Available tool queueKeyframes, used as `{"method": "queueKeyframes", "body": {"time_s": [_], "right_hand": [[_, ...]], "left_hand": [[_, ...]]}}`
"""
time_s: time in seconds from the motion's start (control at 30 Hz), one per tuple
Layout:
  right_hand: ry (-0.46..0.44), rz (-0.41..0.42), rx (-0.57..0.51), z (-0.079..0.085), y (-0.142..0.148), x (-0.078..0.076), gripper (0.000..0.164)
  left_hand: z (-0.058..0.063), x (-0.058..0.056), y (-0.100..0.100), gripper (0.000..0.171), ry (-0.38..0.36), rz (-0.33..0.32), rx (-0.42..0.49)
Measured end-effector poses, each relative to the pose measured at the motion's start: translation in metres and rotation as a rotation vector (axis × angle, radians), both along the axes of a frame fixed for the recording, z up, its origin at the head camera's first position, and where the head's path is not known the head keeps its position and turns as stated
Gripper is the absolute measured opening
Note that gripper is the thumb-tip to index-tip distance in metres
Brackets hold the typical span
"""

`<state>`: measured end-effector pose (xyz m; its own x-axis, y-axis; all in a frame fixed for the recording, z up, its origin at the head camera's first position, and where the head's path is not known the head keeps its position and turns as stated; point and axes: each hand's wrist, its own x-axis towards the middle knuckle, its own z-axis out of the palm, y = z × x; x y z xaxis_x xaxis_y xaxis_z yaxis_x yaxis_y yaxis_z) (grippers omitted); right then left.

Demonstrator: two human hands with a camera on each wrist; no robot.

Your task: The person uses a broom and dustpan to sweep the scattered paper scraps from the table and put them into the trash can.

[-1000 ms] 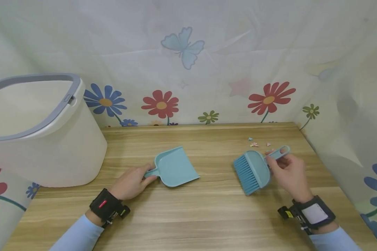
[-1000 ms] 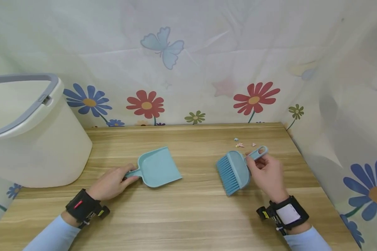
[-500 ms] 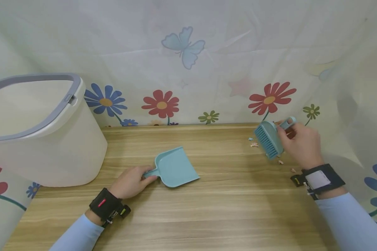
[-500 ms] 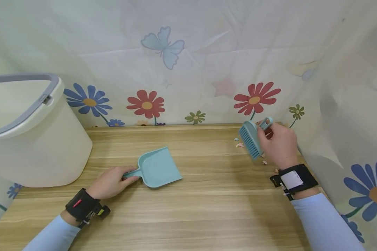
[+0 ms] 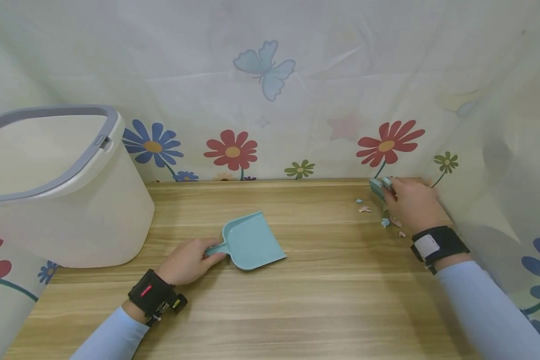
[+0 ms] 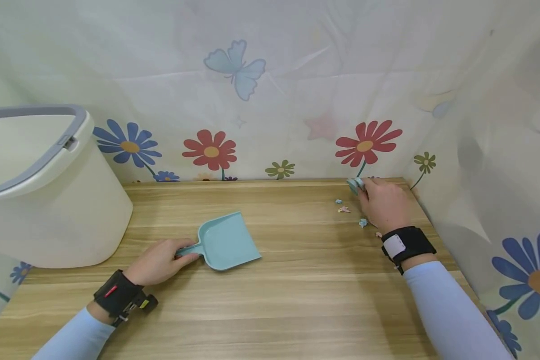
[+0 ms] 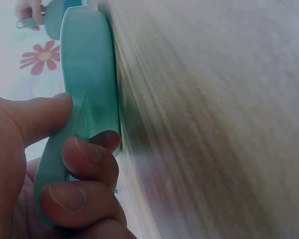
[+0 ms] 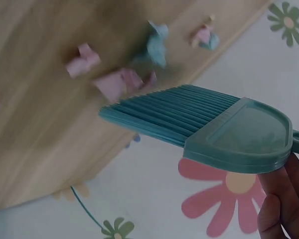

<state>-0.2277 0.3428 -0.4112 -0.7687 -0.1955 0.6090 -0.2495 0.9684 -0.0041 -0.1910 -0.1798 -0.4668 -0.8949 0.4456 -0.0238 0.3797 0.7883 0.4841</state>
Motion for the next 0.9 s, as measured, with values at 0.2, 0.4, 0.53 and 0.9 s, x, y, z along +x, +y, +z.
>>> {"method": "queueKeyframes", "body": {"time_s": [0.2,0.4,0.53,0.9], "right_hand": [[0.012,0.047,0.041,-0.028,-0.022,0.007,0.021],[0.008,0.145,0.082,-0.043,-0.061,0.018,0.031],[0.005,0.219,0.132,-0.048,-0.088,0.027,0.033],[0.028,0.413,0.183,-0.040,-0.142,0.057,0.036]], "left_hand": [[-0.003,-0.001,-0.001,0.025,0.004,-0.006,-0.001],[-0.002,0.000,-0.002,0.027,-0.010,0.008,-0.006],[-0.001,0.001,-0.001,0.030,-0.017,0.012,-0.005],[-0.003,-0.002,-0.002,0.022,-0.013,0.000,-0.001]]}}
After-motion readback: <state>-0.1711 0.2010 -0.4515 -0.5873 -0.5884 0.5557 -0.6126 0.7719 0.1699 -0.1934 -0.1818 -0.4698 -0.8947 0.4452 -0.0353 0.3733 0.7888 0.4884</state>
